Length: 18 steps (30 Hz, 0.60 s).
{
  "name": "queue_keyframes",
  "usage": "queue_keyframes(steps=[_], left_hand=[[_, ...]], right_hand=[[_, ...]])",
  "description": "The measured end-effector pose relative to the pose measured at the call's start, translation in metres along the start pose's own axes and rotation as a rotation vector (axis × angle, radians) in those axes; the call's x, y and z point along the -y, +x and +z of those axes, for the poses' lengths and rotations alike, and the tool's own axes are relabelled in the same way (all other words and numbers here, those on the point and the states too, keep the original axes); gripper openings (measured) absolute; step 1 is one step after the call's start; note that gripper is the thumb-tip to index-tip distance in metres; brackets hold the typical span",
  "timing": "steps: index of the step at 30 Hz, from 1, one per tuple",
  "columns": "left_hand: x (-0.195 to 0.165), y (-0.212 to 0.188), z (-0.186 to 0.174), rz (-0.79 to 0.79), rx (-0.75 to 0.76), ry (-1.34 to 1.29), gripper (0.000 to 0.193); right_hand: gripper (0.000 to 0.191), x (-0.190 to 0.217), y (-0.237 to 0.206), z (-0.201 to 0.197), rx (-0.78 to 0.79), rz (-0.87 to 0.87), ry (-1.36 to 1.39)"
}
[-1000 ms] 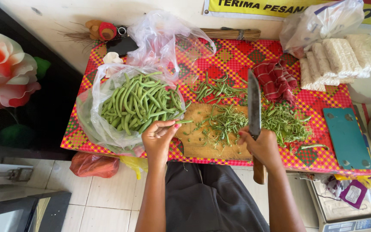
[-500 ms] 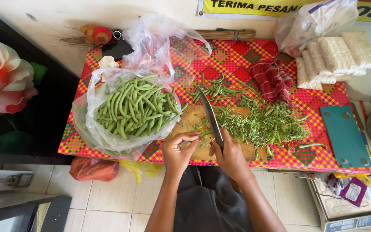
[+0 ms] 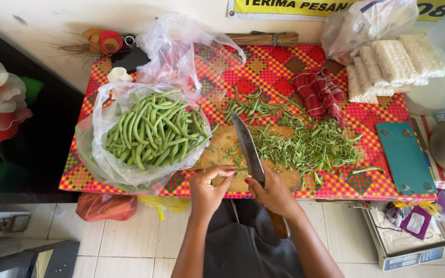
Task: The person chops green beans on a wooden cutting board using a knife. After chopping, they gather the beans into a plastic bag, tie it, and place it in a refrigerator.
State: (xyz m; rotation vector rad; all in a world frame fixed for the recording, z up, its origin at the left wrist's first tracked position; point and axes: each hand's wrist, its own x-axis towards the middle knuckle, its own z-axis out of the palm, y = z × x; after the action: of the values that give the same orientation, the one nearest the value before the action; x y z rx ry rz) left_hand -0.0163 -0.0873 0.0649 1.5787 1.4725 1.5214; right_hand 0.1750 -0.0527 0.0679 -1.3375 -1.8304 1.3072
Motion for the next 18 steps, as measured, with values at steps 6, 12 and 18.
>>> queue_keyframes(steps=[6, 12, 18], left_hand=[[-0.003, -0.009, -0.001, 0.06, 0.036, 0.034, 0.009], [0.011, -0.01, 0.008, -0.203, 0.057, -0.297, 0.01], [0.014, -0.017, 0.024, -0.356, 0.143, -0.476, 0.012]], right_hand=[[0.02, -0.005, 0.0, -0.006, 0.207, 0.162, 0.45], [0.017, -0.006, -0.01, -0.019, 0.309, 0.298, 0.795], [0.021, -0.008, -0.011, -0.018, 0.376, 0.395, 1.086]])
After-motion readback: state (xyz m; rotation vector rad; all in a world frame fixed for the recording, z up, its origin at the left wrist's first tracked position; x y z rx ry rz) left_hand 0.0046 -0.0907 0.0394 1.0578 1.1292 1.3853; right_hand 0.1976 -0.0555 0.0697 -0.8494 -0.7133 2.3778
